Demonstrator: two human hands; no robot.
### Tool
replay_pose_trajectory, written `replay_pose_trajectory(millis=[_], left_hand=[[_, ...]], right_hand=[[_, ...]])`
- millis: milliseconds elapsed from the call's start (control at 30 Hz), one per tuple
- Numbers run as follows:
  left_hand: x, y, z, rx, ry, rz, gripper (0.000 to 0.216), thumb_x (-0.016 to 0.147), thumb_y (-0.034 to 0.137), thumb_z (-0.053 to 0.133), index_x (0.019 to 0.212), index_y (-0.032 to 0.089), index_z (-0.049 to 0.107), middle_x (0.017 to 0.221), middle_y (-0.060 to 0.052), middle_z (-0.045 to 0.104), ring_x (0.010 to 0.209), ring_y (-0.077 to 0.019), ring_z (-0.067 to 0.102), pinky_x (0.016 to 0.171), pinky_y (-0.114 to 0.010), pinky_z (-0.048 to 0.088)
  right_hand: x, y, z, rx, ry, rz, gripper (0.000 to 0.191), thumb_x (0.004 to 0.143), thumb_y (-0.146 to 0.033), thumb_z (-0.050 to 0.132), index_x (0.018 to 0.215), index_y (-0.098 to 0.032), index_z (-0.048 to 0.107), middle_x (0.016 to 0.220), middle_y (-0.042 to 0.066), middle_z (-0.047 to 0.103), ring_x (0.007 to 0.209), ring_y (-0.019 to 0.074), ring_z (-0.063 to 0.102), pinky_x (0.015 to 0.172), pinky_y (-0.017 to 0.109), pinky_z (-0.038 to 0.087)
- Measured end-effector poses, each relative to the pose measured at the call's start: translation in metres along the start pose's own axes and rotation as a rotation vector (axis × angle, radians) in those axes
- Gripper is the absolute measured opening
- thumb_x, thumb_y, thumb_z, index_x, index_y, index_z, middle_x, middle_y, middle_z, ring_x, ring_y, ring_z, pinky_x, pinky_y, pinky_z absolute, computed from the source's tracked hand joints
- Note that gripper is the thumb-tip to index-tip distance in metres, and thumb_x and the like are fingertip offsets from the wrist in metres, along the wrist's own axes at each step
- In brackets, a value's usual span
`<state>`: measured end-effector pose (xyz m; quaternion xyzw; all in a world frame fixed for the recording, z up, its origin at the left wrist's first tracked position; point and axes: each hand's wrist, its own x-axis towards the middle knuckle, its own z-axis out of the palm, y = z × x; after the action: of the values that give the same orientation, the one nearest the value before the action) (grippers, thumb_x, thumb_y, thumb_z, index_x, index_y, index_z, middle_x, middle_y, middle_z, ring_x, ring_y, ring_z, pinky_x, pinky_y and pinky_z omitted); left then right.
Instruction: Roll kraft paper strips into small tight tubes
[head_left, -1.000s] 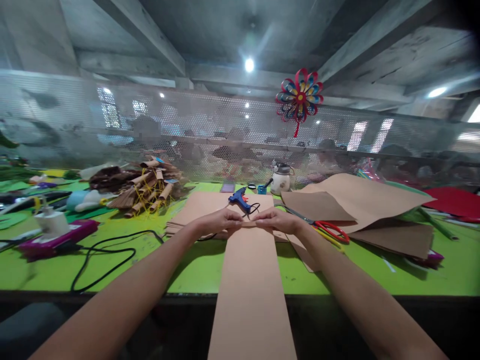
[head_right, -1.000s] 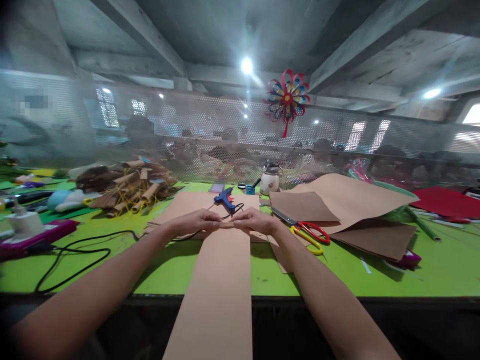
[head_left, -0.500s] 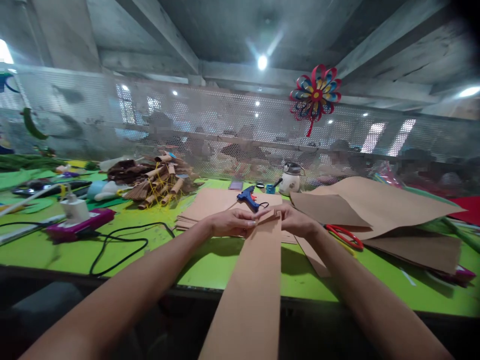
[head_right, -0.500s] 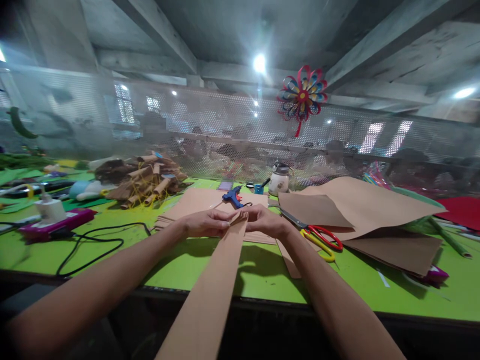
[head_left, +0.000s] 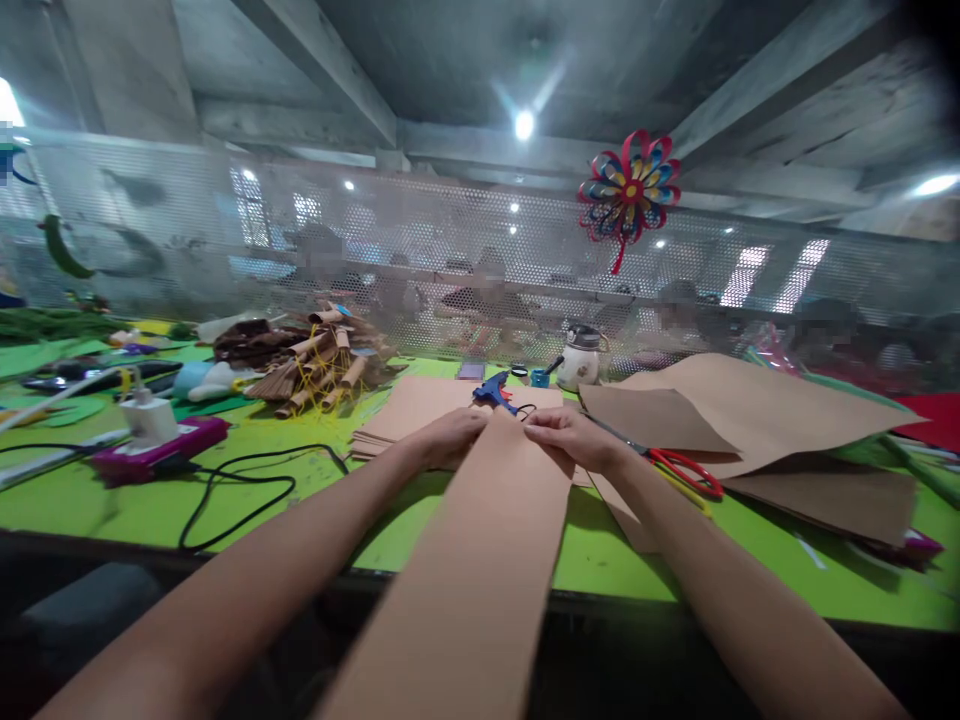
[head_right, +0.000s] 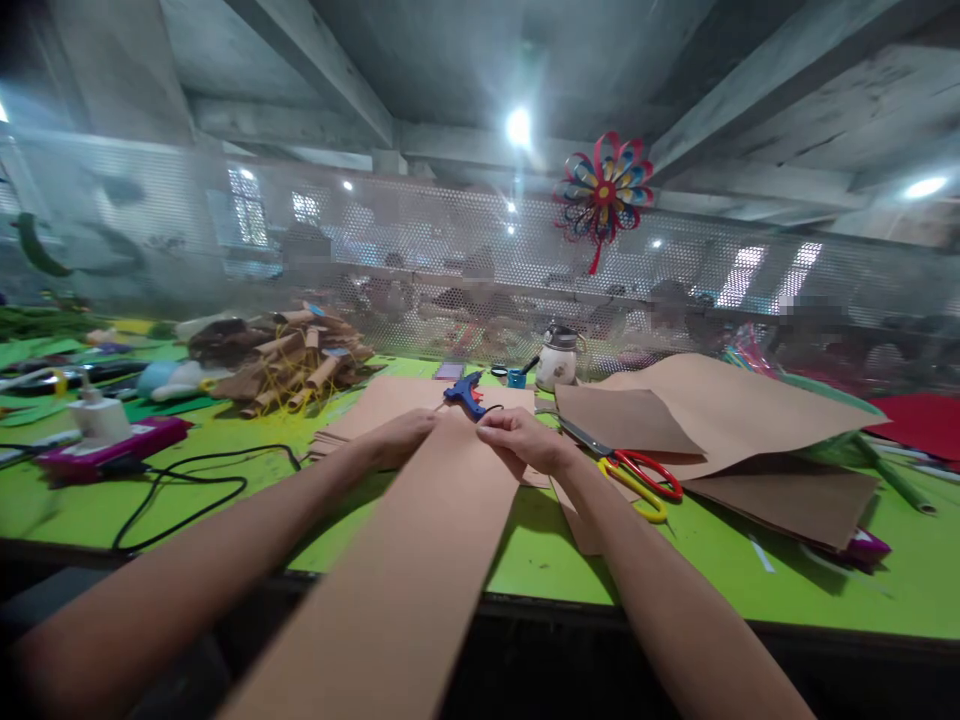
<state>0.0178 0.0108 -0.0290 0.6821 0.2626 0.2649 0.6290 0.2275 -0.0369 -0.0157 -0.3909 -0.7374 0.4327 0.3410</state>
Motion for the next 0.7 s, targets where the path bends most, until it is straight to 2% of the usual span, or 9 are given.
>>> replay_pose_trajectory(millis=[67, 133, 233, 333, 433, 533, 700], left_hand=[[0.0, 0.003, -0.003, -0.047, 0.021, -0.039, 0.048, 0.083, 0.051, 0.043, 0.098, 0.008, 0.058, 0.085, -0.008, 0.059, 0.069, -0.0131, 0.055, 0.059, -0.025, 0.044], [0.0, 0.006, -0.003, 0.005, 0.021, -0.051, 0.056, 0.078, 0.059, 0.044, 0.095, 0.009, 0.061, 0.072, -0.005, 0.058, 0.058, -0.0099, 0.05, 0.05, -0.02, 0.036], [-0.001, 0.008, 0.001, 0.304, -0.013, 0.034, 0.046, 0.069, 0.052, 0.06, 0.089, 0.011, 0.065, 0.062, 0.0, 0.053, 0.052, -0.0075, 0.041, 0.046, -0.019, 0.027], [0.0, 0.008, 0.005, 0.49, -0.016, 0.134, 0.035, 0.066, 0.042, 0.064, 0.079, 0.01, 0.067, 0.061, 0.0, 0.053, 0.054, -0.0081, 0.04, 0.048, -0.019, 0.028], [-0.001, 0.009, 0.005, 0.487, 0.068, 0.185, 0.03, 0.067, 0.039, 0.062, 0.075, 0.01, 0.065, 0.062, 0.0, 0.054, 0.056, -0.0094, 0.043, 0.052, -0.02, 0.032], [-0.004, 0.011, 0.002, 0.409, 0.179, 0.19, 0.029, 0.067, 0.038, 0.063, 0.072, 0.01, 0.062, 0.058, 0.001, 0.051, 0.053, -0.0088, 0.043, 0.051, -0.02, 0.033], [-0.005, 0.011, 0.001, 0.269, 0.182, 0.199, 0.03, 0.068, 0.039, 0.062, 0.074, 0.009, 0.06, 0.056, 0.001, 0.05, 0.05, -0.0081, 0.042, 0.05, -0.02, 0.033]], right_hand=[[0.001, 0.002, -0.001, -0.152, -0.02, 0.016, 0.034, 0.079, -0.045, 0.051, 0.075, -0.012, 0.056, 0.054, -0.004, 0.042, 0.047, 0.0064, 0.034, 0.047, 0.02, 0.028], [0.003, 0.003, 0.0, -0.277, -0.05, -0.01, 0.034, 0.079, -0.044, 0.05, 0.067, -0.012, 0.052, 0.054, -0.005, 0.037, 0.049, 0.0063, 0.031, 0.048, 0.02, 0.025], [0.005, 0.003, 0.002, -0.37, -0.104, -0.051, 0.034, 0.078, -0.043, 0.049, 0.062, -0.013, 0.049, 0.057, -0.004, 0.036, 0.052, 0.0067, 0.031, 0.049, 0.02, 0.025], [0.006, 0.004, 0.003, -0.37, -0.108, -0.04, 0.034, 0.078, -0.043, 0.05, 0.065, -0.012, 0.054, 0.057, -0.004, 0.039, 0.053, 0.0068, 0.032, 0.048, 0.02, 0.025], [0.006, 0.006, 0.001, -0.32, -0.035, -0.007, 0.033, 0.074, -0.043, 0.055, 0.072, -0.01, 0.06, 0.058, -0.003, 0.044, 0.052, 0.0067, 0.034, 0.047, 0.02, 0.025], [0.005, 0.008, -0.002, -0.17, 0.044, 0.013, 0.034, 0.068, -0.04, 0.063, 0.083, -0.009, 0.064, 0.067, 0.001, 0.054, 0.057, 0.0085, 0.043, 0.051, 0.02, 0.032], [0.006, 0.008, -0.002, 0.152, 0.205, 0.045, 0.041, 0.059, -0.032, 0.071, 0.092, -0.009, 0.065, 0.077, 0.007, 0.062, 0.065, 0.0125, 0.054, 0.062, 0.026, 0.042]])
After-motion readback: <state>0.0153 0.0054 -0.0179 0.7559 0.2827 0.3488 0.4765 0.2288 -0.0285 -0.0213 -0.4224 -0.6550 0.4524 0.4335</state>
